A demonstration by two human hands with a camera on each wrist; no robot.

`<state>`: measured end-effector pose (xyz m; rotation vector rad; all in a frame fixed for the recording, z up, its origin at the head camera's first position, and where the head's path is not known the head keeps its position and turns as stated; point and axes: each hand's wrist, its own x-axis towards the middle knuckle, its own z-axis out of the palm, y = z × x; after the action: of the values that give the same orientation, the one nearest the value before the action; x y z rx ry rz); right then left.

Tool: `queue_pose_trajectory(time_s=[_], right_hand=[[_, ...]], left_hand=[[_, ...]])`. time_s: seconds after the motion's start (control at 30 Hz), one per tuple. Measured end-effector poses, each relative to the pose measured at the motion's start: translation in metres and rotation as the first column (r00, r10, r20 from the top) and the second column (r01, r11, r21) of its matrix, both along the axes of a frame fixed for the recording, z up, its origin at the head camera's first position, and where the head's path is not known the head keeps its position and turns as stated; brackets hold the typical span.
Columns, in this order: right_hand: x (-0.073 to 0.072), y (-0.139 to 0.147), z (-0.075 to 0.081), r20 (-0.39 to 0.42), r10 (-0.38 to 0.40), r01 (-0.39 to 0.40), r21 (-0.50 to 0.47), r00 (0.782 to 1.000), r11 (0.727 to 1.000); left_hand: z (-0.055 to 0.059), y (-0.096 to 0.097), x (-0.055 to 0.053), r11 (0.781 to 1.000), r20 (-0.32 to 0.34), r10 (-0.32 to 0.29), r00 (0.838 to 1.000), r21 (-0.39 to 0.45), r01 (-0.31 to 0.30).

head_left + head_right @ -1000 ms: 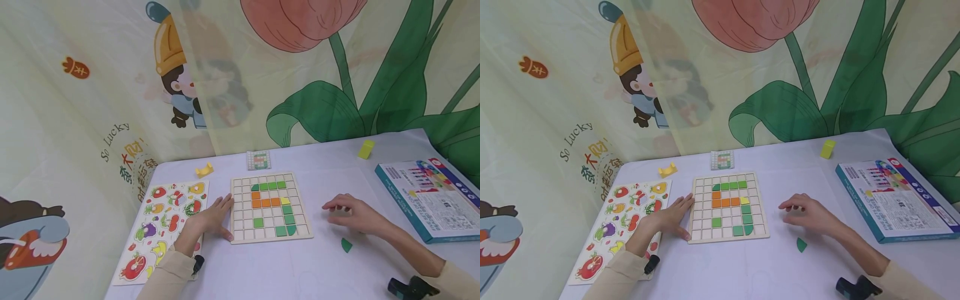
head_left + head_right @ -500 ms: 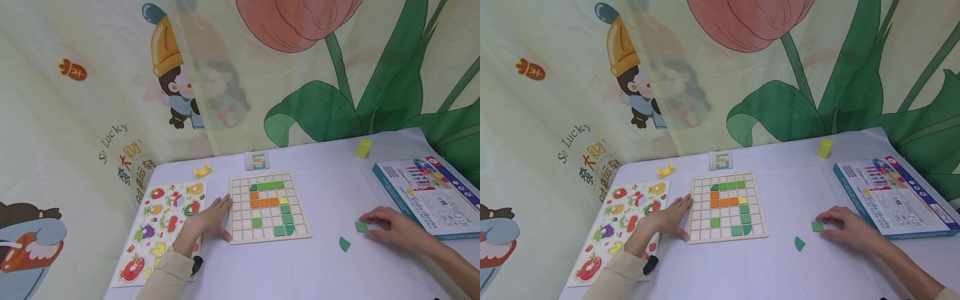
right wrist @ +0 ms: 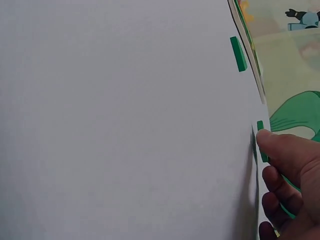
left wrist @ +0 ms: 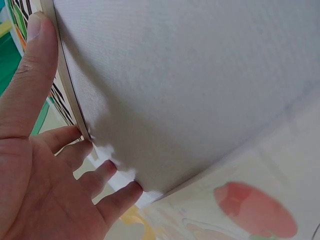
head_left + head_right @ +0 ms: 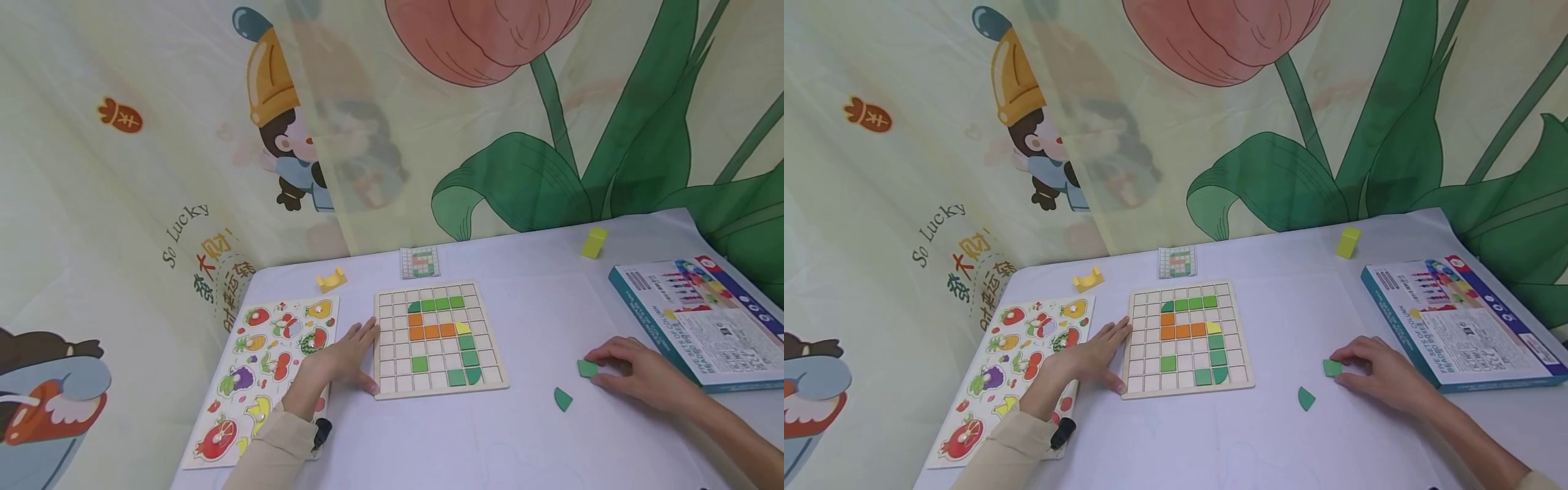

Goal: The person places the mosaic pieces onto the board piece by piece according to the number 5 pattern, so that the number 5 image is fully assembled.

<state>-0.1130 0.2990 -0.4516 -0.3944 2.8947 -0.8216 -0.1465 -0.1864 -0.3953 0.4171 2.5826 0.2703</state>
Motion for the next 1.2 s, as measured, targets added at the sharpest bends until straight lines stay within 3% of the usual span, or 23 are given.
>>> queue_pose_trajectory(time_s=[0.2,0.57,0.9,1.2], right_hand=[[-0.011,-0.029,0.013,-0.028,0.012,-0.013,-0.036,1.000,0.999],[-0.029,-0.131,0.032,-0.016,0.076,-0.077,-0.119,0.997,0.990],[-0.019,-0.191,0.022,-0.077,0.189,-0.199,-0.142,0.979,0.970],[-0.010,-0.215,0.008,-0.116,0.214,-0.229,-0.128,0.970,0.965]], left_hand=[[-0.001,-0.001,-0.001,1.000,0.002,0.000,1.000,-0.001,0.000],[-0.001,-0.004,0.002,1.000,0.009,0.024,1.000,-0.004,-0.024],[-0.001,0.001,-0.002,1.000,0.006,0.010,1.000,-0.022,-0.009],[-0.001,-0.001,-0.002,1.000,0.009,0.016,1.000,-0.017,-0.016]])
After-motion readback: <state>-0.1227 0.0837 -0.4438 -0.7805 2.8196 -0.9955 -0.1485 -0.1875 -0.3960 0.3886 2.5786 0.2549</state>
